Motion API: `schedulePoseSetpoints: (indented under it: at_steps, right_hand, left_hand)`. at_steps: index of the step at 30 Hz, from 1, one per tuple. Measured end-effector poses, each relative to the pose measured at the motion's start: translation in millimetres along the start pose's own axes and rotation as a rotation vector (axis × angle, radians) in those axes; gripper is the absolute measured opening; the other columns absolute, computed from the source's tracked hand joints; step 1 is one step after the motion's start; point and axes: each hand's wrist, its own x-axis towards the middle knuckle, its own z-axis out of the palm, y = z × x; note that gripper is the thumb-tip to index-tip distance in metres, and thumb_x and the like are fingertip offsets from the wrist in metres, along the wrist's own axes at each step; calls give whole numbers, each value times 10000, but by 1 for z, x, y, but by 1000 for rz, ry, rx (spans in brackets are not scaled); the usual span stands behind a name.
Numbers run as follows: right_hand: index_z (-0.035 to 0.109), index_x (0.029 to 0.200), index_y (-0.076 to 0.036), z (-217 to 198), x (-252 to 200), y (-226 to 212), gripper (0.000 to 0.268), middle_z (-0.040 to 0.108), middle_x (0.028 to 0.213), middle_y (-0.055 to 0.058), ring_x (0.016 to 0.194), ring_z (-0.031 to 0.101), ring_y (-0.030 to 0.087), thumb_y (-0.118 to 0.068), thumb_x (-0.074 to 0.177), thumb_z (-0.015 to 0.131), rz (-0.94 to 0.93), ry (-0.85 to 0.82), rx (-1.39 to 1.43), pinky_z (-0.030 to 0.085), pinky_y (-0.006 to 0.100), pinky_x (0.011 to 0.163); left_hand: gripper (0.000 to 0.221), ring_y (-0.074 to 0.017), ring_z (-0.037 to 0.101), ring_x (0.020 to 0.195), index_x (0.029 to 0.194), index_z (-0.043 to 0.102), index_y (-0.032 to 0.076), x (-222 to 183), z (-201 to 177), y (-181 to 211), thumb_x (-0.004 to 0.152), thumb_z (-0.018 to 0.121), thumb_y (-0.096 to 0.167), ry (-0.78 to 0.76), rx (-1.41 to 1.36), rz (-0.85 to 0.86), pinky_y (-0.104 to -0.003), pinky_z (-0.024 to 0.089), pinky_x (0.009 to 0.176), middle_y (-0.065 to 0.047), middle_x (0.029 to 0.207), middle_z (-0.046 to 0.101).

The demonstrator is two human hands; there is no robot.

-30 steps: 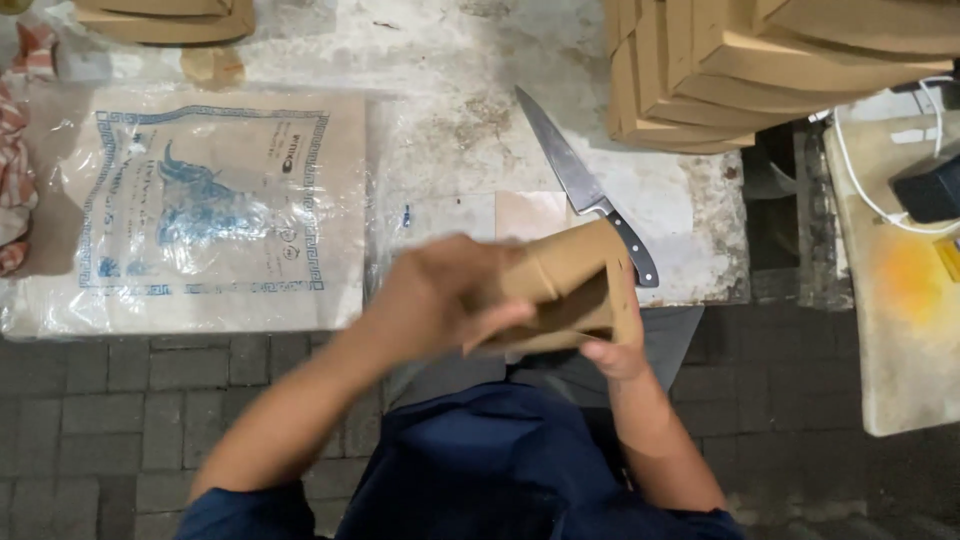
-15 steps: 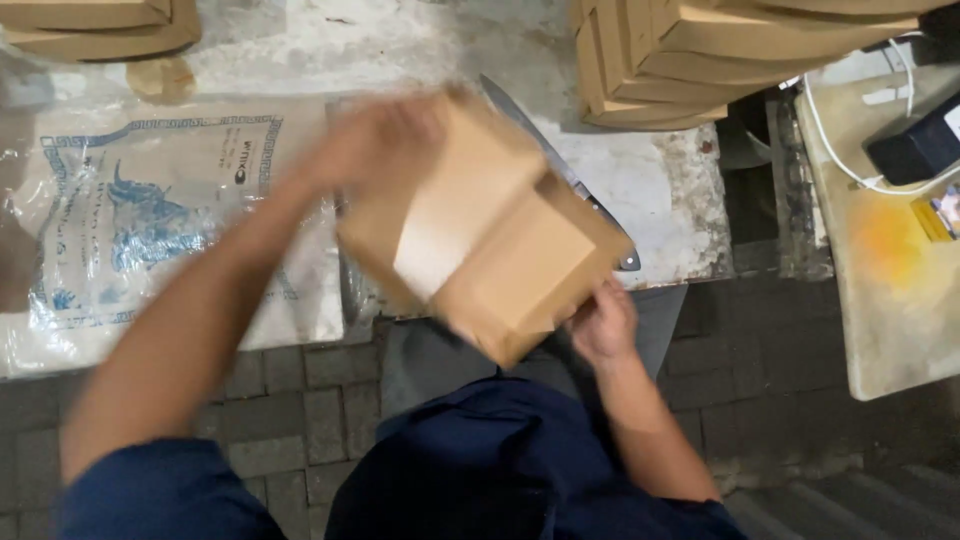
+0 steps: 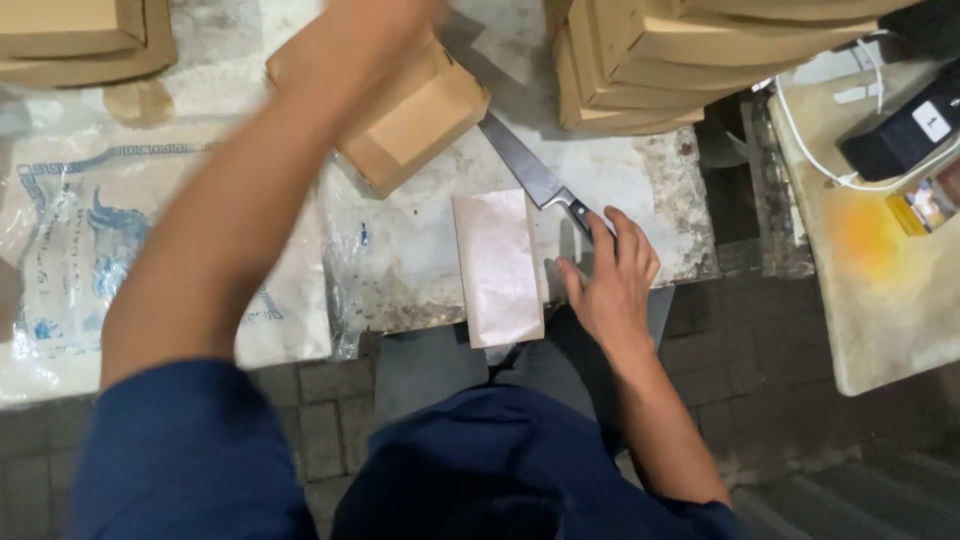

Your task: Folding cardboard food boxes, inserting paper liners, and stacking the completed boxes in a bakery production area.

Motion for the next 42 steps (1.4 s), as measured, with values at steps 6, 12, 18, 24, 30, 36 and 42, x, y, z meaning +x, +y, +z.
schedulePoseSetpoints:
  at_steps: [6,12,18,24,30,36,42]
  right_hand:
    - [433,1469,-80,18,37,18,613,533,1318,167,1182,515,373,-295,938,651,79,-264,-22,416,500,922]
    - [541,1391,-107,7,32,38,430,569,1214,109,1129,556,352,-262,990,545,46,-395,47,468,445,870]
    - [575,1284,-31,-47,-37,63,374,681,1014,197,956,670,370,-150,933,617,172,-445,557,510,493,870]
    - [546,1167,42,4,-140,118,467,611,741,194,512,639,252,6,725,690,399,-367,1420,532,347,474]
    - [537,1288,70,-6,-159,123,546,654,819,287,421,619,252,3,756,644,356,-344,1549,497,336,417]
    - [530,1371,14,-28,-164,104,537,634,746,289,441,577,263,-101,847,510,475,-321,1494,455,338,473]
    - [558,1393,-39,-55,-164,81,485,723,902,233,732,685,329,-37,909,532,375,-389,814,511,437,729]
  left_hand:
    - [693,-442,536,1051,1305,554,73,-211,-22,209,676,659,345,-481,-251,276,-566,455,812,-217,1190,523]
    - [213,-405,525,1165,1100,632,56,-277,1,223,925,665,172,158,-207,382,-539,436,953,-164,1119,569]
    - [85,-253,572,989,928,671,144,-280,5,149,901,636,217,82,-137,425,-496,373,1040,-32,893,606]
    - [871,-489,308,1285,1458,314,-24,-220,-18,190,904,553,604,-77,-131,-149,-562,260,1057,-285,1397,303]
    - [942,-566,-74,1440,1578,73,13,-198,-15,200,963,423,636,-532,-229,-224,-652,-84,1140,-292,1610,-12]
    - [532,-329,159,1509,1426,456,238,-204,-26,130,901,512,174,-515,-357,324,-653,81,1167,12,1631,253]
    - [575,-385,284,1448,1450,468,131,-203,-13,153,911,642,231,-248,-261,132,-639,215,1135,-149,1561,328]
